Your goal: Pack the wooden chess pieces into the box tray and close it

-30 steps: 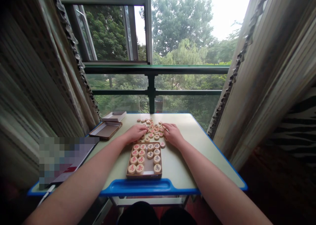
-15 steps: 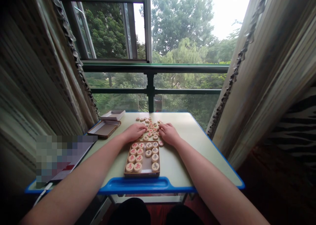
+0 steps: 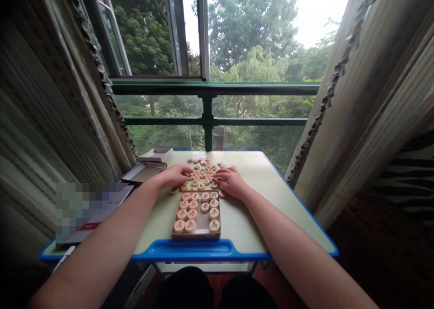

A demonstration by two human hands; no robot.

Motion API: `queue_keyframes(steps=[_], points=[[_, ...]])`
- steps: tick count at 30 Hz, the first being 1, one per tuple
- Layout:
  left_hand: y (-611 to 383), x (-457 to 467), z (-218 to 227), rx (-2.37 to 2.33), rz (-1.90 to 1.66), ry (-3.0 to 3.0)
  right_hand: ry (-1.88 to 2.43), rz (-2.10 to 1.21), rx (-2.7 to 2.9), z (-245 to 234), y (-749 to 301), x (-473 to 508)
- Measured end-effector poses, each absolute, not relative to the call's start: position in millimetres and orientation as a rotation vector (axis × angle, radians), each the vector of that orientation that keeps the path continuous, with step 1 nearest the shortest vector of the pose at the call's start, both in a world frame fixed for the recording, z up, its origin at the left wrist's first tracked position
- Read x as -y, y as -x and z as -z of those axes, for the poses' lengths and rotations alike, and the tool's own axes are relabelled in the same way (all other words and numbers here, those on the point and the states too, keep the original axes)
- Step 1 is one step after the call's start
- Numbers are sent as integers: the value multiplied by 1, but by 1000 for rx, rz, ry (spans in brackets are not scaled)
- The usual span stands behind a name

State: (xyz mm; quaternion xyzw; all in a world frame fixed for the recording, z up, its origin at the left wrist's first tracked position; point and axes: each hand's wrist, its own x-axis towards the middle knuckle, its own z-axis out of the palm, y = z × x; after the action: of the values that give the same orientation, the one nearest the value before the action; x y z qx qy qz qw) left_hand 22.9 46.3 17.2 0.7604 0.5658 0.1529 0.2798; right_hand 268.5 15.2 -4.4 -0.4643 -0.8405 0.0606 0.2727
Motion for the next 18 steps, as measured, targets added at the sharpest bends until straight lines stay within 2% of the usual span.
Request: queue_keyframes(steps=[7,12,18], points=[[-14,-46,-23,-1448,-435,-2015,1210,-225,2274,4,-267,-15],[-34,-45,-17,-1373,-621,-2395,1185,-203,2288,5,-265,-13],[-51,-43,-10,-1329,-610,-2506,1201,-152,2238,4,-264,-13]])
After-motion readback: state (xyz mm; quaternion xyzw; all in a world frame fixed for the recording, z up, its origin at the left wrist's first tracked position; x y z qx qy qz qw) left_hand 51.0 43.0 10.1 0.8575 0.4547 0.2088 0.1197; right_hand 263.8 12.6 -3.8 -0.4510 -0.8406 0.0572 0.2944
